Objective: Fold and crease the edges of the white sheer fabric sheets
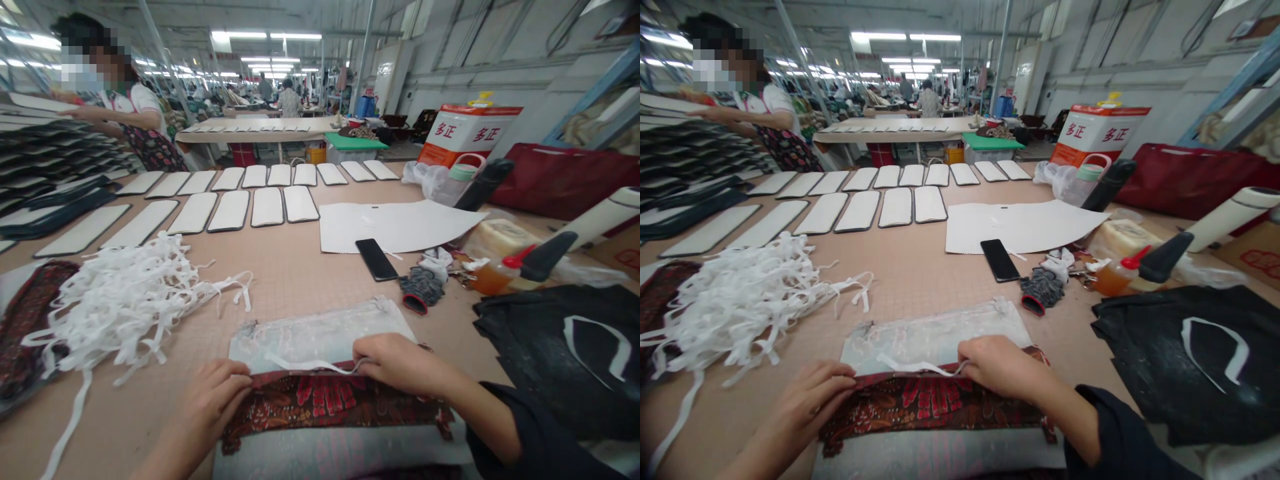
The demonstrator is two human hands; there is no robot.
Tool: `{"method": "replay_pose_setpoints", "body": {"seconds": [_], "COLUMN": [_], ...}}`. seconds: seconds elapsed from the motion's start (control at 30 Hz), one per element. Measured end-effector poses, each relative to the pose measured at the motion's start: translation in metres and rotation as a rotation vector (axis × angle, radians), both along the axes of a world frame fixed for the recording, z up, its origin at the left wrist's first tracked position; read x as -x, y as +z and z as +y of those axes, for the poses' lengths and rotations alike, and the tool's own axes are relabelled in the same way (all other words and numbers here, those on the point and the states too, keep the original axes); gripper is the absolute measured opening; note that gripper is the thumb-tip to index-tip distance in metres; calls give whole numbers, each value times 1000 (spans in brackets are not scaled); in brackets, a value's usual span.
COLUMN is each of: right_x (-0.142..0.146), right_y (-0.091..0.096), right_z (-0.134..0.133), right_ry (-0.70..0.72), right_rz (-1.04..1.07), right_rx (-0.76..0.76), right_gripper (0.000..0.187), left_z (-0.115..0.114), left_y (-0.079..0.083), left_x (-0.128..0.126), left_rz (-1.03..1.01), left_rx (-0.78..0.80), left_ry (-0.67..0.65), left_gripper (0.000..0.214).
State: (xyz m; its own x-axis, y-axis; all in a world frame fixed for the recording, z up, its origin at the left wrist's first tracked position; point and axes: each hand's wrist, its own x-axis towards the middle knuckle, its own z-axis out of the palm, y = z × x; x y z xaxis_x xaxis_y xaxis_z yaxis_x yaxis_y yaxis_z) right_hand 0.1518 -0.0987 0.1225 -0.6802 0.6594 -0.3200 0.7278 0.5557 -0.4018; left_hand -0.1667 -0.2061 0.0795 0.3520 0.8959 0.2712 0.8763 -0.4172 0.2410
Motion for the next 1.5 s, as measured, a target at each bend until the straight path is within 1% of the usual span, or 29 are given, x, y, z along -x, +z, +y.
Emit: {"method": "replay_pose_setpoints", "body": {"seconds": [0.03, 0.1, 0.17, 0.27, 0.33, 0.37, 0.43, 0.5, 0.53, 0.6, 0.63, 0.7, 0.8, 0.87, 0.93, 0.97, 1.03, 1.07, 1.13, 1.17, 1.23, 1.3, 1.37, 1.43, 1.5], "right_x": [-4, -9, -11, -5, 5, 11, 24, 33, 34, 29, 22, 2, -35, -53, -60, -58, -46, -36, -12, 2, 29, 53, 71, 82, 88], "right_y": [-4, -17, -32, -46, -51, -53, -58, -67, -73, -85, -90, -99, -102, -96, -81, -70, -47, -36, -20, -16, -14, -21, -31, -40, -47], "right_z": [-7, -18, -24, -26, -25, -25, -28, -35, -39, -48, -53, -60, -62, -58, -49, -44, -31, -25, -14, -9, -1, 3, 4, 4, 4], "right_ry": [-2, -28, -101, -224, -290, -316, -326, -266, -228, -169, -156, -165, -270, -367, -445, -475, -563, -627, -771, -835, -932, -1006, -1073, -1126, -1155], "right_rz": [5, 31, 91, 233, 317, 360, 455, 498, 481, 385, 331, 249, 185, 193, 248, 290, 449, 581, 927, 1096, 1339, 1472, 1571, 1643, 1682], "right_rx": [36, 95, 174, 304, 345, 325, 217, 74, 11, -103, -160, -248, -302, -273, -162, -59, 236, 418, 772, 916, 1113, 1207, 1228, 1221, 1209], "right_gripper": [13, 14, 21, 33, 34, 33, 29, 26, 26, 32, 37, 45, 48, 43, 34, 29, 29, 30, 22, 17, 12, 8, 5, 7, 7], "left_z": [-6, -15, -21, -20, -14, -10, -2, 4, 4, 3, 1, -5, -15, -21, -24, -24, -20, -17, -8, -3, 6, 14, 20, 24, 26], "left_y": [0, -2, -4, -5, -9, -13, -28, -46, -54, -67, -70, -71, -66, -63, -58, -56, -49, -45, -37, -33, -27, -22, -20, -18, -19], "left_x": [-1, -4, -11, -32, -53, -65, -87, -103, -106, -105, -100, -85, -60, -49, -46, -48, -56, -62, -77, -84, -97, -106, -109, -108, -107], "left_rz": [13, 52, 110, 183, 180, 173, 189, 230, 245, 248, 239, 229, 248, 271, 263, 238, 135, 62, -113, -215, -439, -682, -909, -1066, -1160], "left_rx": [33, 87, 137, 249, 289, 276, 207, 122, 76, -26, -72, -137, -226, -286, -304, -293, -226, -165, 1, 96, 285, 468, 623, 712, 755], "left_ry": [-46, -111, -137, -88, -62, -67, -99, -109, -111, -112, -106, -86, -49, -41, -16, 3, 35, 43, 47, 57, 105, 177, 243, 290, 316], "left_gripper": [15, 15, 15, 13, 12, 17, 30, 37, 37, 36, 36, 35, 36, 37, 36, 36, 33, 31, 25, 23, 25, 33, 43, 50, 49]}}
